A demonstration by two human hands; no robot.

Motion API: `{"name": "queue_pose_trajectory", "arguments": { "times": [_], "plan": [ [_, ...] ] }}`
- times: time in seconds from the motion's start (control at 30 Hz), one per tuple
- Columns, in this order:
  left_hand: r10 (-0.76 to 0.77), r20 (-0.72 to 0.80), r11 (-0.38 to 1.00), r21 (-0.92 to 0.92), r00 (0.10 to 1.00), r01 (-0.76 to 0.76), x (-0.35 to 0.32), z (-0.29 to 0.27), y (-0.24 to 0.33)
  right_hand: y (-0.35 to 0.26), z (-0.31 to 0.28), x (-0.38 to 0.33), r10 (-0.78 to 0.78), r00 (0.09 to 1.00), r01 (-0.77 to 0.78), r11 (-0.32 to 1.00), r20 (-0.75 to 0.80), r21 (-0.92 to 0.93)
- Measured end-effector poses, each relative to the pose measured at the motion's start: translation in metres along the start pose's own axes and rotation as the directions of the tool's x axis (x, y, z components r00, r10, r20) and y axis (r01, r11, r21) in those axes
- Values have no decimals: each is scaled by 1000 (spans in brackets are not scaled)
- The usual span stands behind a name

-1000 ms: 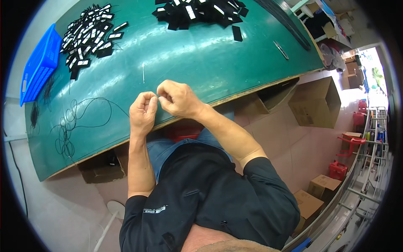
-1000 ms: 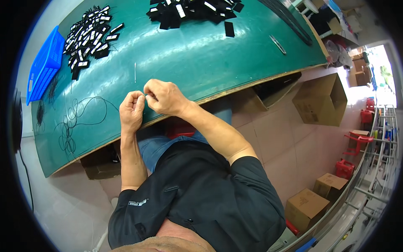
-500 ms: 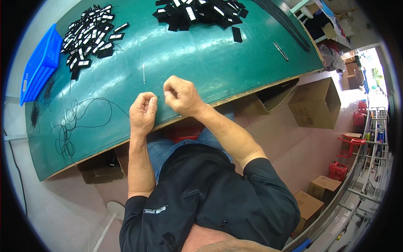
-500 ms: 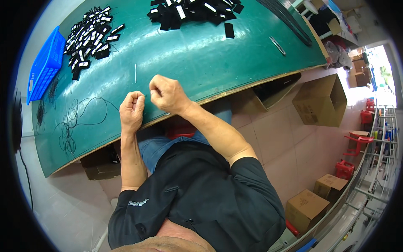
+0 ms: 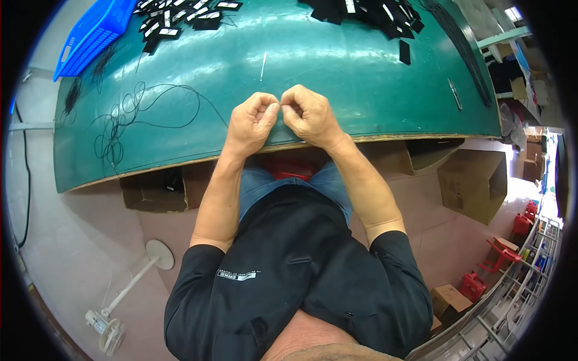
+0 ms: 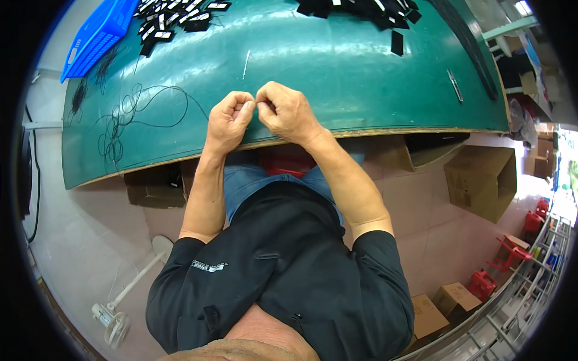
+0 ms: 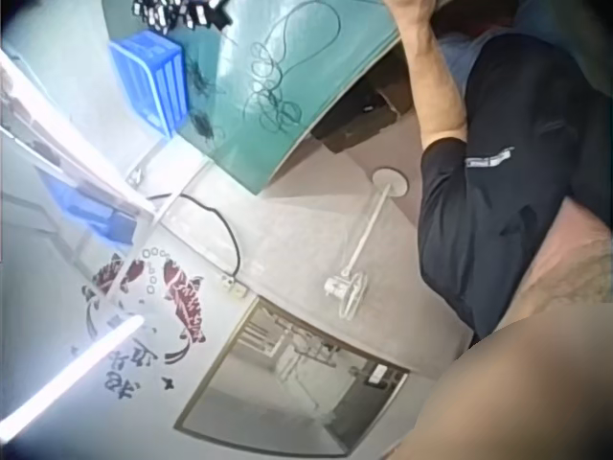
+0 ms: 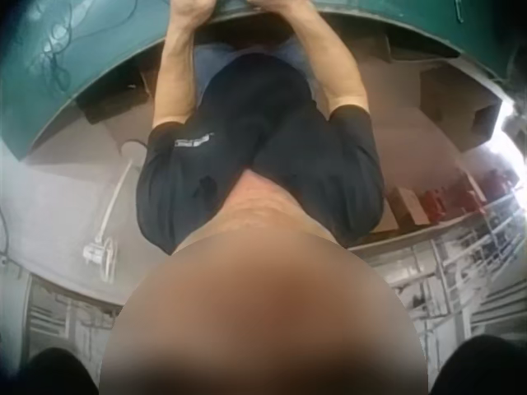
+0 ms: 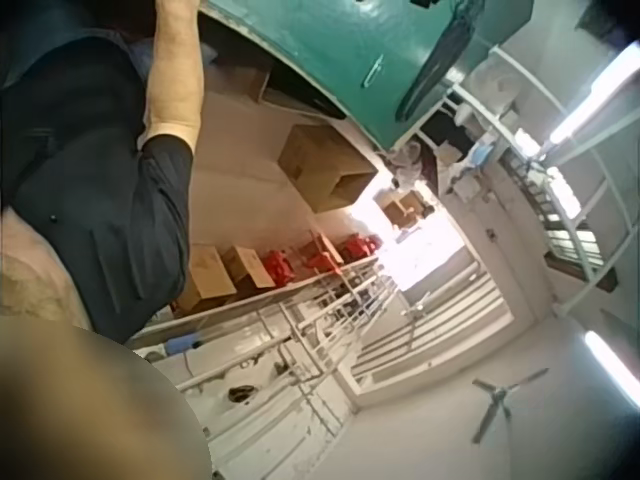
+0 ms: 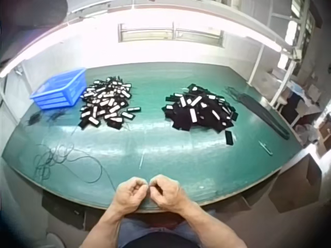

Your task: Sorting and preparing bundles of black cables and small labeled electronic components on a workbench.

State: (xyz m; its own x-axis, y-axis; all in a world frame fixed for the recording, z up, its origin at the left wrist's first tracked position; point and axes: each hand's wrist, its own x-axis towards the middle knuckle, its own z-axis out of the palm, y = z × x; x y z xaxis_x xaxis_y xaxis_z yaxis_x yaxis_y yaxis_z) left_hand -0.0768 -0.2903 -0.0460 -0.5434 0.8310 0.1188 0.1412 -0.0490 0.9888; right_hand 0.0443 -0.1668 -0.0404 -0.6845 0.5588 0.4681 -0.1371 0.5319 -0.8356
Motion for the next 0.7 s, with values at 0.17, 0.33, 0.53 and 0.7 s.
{"name": "queue_pose_trajectory", "arguments": {
  "times": [0.17, 0.33, 0.53, 0.7],
  "plan": [
    [-26, 14, 999, 32, 1000, 25, -1, -3, 1, 1, -4, -2, 75, 997, -74, 997, 27, -23],
    [-6, 14, 1000, 25, 1000, 6, -1, -2, 3, 7, 4, -1, -74, 995, 79, 994, 74, -77],
    [-36, 17, 999, -17, 999, 36, -3, -4, 1, 1, 0, -2, 35, 999, -35, 997, -3, -67],
    [9, 4, 998, 67, 1000, -9, -2, -3, 1, 3, -1, -3, -10, 1000, 13, 995, 27, -102]
  ]
}}
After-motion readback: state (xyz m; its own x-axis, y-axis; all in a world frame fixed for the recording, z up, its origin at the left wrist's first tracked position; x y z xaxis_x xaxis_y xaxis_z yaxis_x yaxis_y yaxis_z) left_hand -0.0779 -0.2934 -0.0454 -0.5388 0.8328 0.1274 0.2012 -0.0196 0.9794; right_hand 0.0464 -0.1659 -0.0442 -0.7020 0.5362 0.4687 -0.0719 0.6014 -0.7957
